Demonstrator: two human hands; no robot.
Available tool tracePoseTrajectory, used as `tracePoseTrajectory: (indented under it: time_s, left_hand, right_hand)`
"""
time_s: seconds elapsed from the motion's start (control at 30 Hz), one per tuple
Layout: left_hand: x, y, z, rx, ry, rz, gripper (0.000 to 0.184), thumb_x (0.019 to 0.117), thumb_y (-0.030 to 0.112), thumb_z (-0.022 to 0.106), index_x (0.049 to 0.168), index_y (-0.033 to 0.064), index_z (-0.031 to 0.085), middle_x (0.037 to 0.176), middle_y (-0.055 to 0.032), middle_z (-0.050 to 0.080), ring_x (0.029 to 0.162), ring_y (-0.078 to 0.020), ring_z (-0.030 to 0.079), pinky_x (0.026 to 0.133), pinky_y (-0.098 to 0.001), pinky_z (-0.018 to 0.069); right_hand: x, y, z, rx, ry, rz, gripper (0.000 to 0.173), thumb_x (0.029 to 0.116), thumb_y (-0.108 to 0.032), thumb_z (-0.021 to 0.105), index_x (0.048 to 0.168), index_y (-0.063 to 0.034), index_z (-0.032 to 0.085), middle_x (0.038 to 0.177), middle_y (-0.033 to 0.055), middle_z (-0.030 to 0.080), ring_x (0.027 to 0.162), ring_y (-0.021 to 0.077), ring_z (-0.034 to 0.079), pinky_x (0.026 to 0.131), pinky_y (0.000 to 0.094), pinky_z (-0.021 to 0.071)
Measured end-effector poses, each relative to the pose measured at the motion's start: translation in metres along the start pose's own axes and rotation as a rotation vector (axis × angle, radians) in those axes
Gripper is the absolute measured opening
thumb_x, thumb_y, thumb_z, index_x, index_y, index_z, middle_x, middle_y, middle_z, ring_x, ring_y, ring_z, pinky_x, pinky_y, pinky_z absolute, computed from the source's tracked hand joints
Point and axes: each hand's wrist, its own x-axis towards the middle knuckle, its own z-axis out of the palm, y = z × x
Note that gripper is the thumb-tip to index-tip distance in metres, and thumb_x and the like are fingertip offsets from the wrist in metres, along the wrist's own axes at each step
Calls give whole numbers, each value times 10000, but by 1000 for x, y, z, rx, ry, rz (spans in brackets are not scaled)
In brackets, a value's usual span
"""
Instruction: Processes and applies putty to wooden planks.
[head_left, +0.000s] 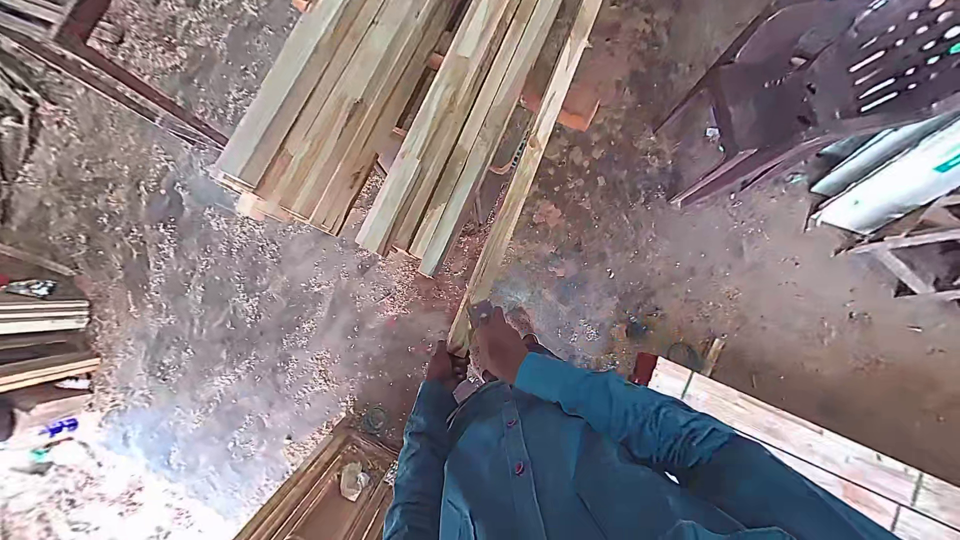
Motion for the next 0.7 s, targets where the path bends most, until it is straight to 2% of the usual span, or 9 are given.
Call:
tracePoseTrajectory:
  time_s: [0.07, 0.1, 0.17, 0.23, 0.3, 0.4, 0.53, 0.63, 0.7]
  left_hand:
    - [0, 3, -3, 16, -34, -17, 693, 1083, 548, 70, 955, 77, 561, 564, -13, 493, 397, -95, 363, 381, -242, 296]
    - [1, 4, -5, 22, -52, -19, 700, 1082, 549, 60, 986, 74, 565, 574, -13, 499, 399, -91, 361, 379, -239, 295]
    - [3, 6, -8, -7, -80, -33, 694, 1076, 560, 67, 996, 83, 566, 582, -16, 519, 393, -86, 369, 370, -229, 296]
    - [4, 8, -7, -34, -95, -76, 701, 1066, 579, 53, 951, 100, 552, 564, -8, 502, 383, -81, 358, 361, -220, 276]
    - [4, 9, -7, -48, -92, -112, 713, 1059, 590, 40, 922, 103, 542, 543, -7, 480, 370, -77, 337, 351, -213, 246]
    - [7, 11, -10, -52, -91, -147, 716, 1055, 605, 42, 903, 107, 534, 540, -7, 467, 375, -85, 340, 356, -218, 248]
    - [8, 14, -12, -63, -116, -182, 710, 1054, 607, 51, 868, 115, 529, 535, 7, 439, 379, -80, 349, 357, -209, 257]
    - [7, 15, -14, -71, -144, -193, 720, 1053, 604, 37, 885, 114, 537, 557, 4, 472, 386, -74, 373, 355, -198, 273]
    - [9, 12, -15, -59, -162, -202, 729, 1052, 592, 22, 896, 112, 547, 559, 4, 486, 385, -71, 377, 353, -198, 274]
  right_hand:
    - [-11, 7, -11, -15, -79, -20, 387, 975, -118, 605, 1276, 121, 557, 1376, 361, 456, 1159, 472, 608, 910, 550, 558]
    - [-8, 19, -21, 26, -71, -34, 338, 972, -143, 606, 1208, 100, 602, 1298, 339, 539, 1160, 467, 608, 921, 581, 535]
    - [15, 57, -45, 124, 87, -94, 270, 1020, -183, 556, 1119, 40, 673, 1098, 271, 656, 1085, 437, 635, 914, 593, 509]
    - [47, 94, -73, 161, 367, -154, 286, 1048, -164, 525, 1213, 12, 678, 1015, 267, 684, 1009, 446, 667, 887, 596, 522]
    - [86, 120, -102, 180, 568, -166, 384, 1039, -137, 540, 1403, -40, 616, 1107, 279, 678, 1061, 446, 658, 951, 577, 519]
    - [135, 139, -133, 190, 669, -157, 519, 1028, -104, 568, 1541, -109, 488, 1254, 305, 613, 1179, 448, 605, 1046, 527, 482]
    - [177, 160, -149, 242, 744, -155, 565, 1026, -112, 573, 1574, -159, 444, 1282, 287, 594, 1143, 415, 627, 1011, 499, 514]
    - [195, 175, -157, 229, 789, -216, 511, 1018, -110, 596, 1523, -125, 517, 1283, 280, 609, 1154, 403, 629, 1020, 486, 512]
    - [192, 180, -149, 172, 709, -171, 504, 1012, -79, 582, 1511, -128, 531, 1330, 293, 561, 1130, 411, 633, 987, 497, 535]
